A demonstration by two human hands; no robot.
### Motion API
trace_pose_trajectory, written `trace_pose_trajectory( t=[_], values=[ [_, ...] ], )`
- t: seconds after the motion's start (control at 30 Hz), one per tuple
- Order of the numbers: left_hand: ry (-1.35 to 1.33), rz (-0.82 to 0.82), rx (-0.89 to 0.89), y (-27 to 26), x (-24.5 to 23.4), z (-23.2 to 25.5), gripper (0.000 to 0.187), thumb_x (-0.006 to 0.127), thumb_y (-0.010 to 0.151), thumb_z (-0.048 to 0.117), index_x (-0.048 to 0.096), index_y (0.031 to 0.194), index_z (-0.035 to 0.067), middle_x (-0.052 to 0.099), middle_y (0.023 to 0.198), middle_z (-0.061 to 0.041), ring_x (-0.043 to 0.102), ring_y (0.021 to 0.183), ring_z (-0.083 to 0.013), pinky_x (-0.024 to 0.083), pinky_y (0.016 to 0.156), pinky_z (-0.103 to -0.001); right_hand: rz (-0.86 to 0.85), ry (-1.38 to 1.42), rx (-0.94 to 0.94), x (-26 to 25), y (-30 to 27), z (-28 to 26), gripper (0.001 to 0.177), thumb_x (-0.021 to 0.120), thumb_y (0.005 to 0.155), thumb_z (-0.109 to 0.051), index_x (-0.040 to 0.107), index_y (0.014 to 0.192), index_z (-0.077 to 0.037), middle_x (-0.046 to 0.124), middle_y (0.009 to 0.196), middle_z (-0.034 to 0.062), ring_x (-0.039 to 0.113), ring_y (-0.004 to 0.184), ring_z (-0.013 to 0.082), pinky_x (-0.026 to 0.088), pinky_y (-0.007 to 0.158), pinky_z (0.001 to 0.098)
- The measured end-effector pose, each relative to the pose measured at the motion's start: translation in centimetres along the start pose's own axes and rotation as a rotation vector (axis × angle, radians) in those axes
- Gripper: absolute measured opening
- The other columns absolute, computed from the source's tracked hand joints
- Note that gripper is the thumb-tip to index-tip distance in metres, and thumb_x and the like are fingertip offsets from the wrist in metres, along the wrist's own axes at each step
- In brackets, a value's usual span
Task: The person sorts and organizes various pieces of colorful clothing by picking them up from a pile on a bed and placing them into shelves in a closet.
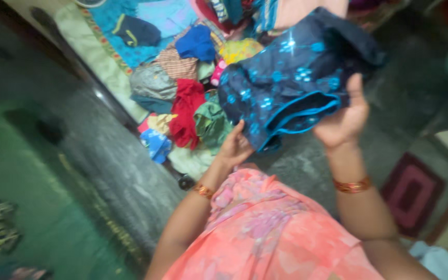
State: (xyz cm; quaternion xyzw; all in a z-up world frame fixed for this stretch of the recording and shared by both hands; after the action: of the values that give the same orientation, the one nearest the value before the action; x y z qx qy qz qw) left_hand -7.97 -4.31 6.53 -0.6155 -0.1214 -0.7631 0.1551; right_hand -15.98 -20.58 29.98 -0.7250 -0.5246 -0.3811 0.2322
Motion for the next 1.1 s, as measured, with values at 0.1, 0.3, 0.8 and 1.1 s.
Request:
trace_pose_trajectory(
  t=[0.1,0.3,0.8,1.1],
  values=[
    [0.011,0.101,0.110,-0.2,-1.4,-0.9,0.042,0.068,0.101,0.047,0.055,0.125,0.015,0.065,0.133,-0.007,0.061,0.129,-0.0258,0.045,0.114,-0.050,-0.023,-0.034,-0.032,-1.6,-2.8,-1.5,0.062,0.059,0.104,-0.048,0.052,0.154,-0.013,0.055,0.160,0.0046,0.050,0.151,0.0279,0.031,0.134,0.0508],
    [0.021,0.280,0.028,0.3,0.6,-5.5,0.035,0.072,0.093,0.036,0.062,0.120,0.016,0.072,0.123,-0.005,0.065,0.121,-0.0249,0.049,0.109,-0.049,0.062,0.054,-0.088,-7.5,-9.0,-4.6,0.061,0.067,0.101,-0.039,0.053,0.152,-0.010,0.058,0.154,0.0053,0.053,0.145,0.0271,0.033,0.132,0.0523],
    [0.684,0.639,0.419,-4.7,5.3,-17.7,0.024,0.079,0.084,0.005,0.070,0.105,0.002,0.072,0.094,-0.003,0.068,0.080,-0.0130,0.057,0.077,-0.030,-0.045,-1.217,-0.140,-21.9,-20.3,-0.6,0.040,0.076,0.095,-0.004,0.062,0.132,-0.005,0.064,0.127,0.0104,0.060,0.107,0.0187,0.054,0.102,0.0335],
    [0.714,0.557,0.461,-12.5,12.1,-17.5,0.047,0.057,0.081,0.003,0.063,0.127,0.012,0.067,0.111,-0.007,0.068,0.085,-0.0156,0.056,0.074,-0.029,-0.344,-0.638,0.326,-19.1,-21.8,8.3,0.048,0.060,0.099,-0.010,0.056,0.146,-0.001,0.067,0.133,0.0019,0.062,0.123,0.0120,0.049,0.110,0.0292]
  ],
)
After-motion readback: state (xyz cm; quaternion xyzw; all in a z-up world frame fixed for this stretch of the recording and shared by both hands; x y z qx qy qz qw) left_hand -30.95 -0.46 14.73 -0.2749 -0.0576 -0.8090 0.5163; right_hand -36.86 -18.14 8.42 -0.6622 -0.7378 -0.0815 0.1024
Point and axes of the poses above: each hand's wrist, its own y-axis towards the middle knuckle, its own x-axis out of the palm, z = x × y, the point moved 2 cm from there along y, towards the middle knuckle
